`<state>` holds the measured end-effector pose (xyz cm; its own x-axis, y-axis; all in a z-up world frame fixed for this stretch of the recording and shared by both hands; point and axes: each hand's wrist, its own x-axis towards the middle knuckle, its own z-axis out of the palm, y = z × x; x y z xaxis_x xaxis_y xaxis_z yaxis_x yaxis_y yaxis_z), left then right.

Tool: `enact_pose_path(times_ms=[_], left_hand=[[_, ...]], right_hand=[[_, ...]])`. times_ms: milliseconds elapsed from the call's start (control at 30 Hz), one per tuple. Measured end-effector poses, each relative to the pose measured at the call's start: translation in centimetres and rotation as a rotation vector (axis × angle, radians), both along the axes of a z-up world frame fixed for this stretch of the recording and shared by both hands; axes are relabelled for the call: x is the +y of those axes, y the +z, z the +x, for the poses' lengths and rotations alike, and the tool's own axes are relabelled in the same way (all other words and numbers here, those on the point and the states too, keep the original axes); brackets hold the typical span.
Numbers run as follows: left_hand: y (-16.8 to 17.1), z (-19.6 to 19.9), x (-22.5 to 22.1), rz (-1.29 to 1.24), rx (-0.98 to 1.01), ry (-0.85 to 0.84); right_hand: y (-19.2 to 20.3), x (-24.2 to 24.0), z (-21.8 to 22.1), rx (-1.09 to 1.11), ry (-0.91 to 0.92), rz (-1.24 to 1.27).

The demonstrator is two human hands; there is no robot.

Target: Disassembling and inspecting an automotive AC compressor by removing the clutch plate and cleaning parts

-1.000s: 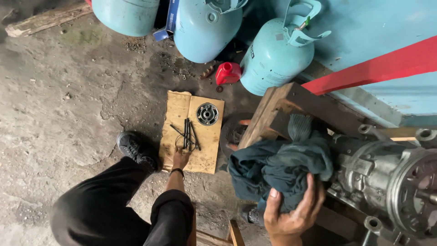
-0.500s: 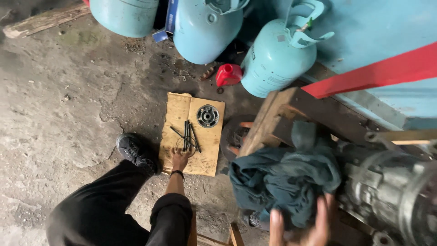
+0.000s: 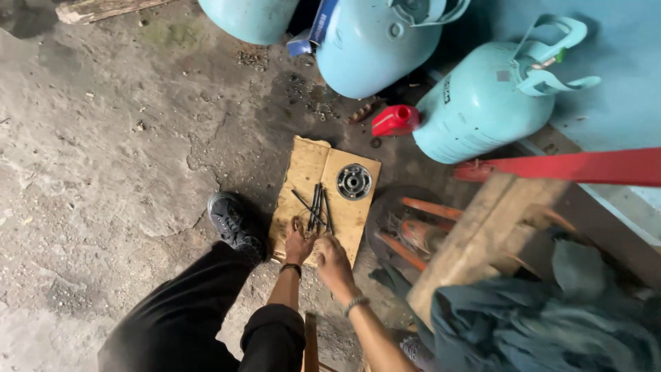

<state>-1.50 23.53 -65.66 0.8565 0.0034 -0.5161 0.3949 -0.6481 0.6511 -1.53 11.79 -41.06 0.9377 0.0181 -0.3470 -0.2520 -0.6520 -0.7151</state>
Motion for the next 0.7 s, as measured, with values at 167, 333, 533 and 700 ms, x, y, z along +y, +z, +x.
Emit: enact_pose_path(times_ms=[167, 333, 533, 700], left_hand=[[-1.0, 1.0, 1.6, -0.051, -0.041, 0.026], [-1.7, 0.9, 2.5, -0.094, -0.079, 0.061], [3.9, 2.7, 0.3, -0.407, -0.116, 0.286], [4.6, 3.7, -0.3, -0.876, 0.044, 0.463]], right_hand=[[-9.1, -2.0, 2.7, 0.149, 0.164, -0.116], [-16.0, -2.4, 3.6, 0.383, 0.243, -0.249], [-12.3, -2.4, 5.2, 0.113, 0.405, -0.320], [-12.7, -3.4, 5.3, -0.005, 0.259, -0.133]])
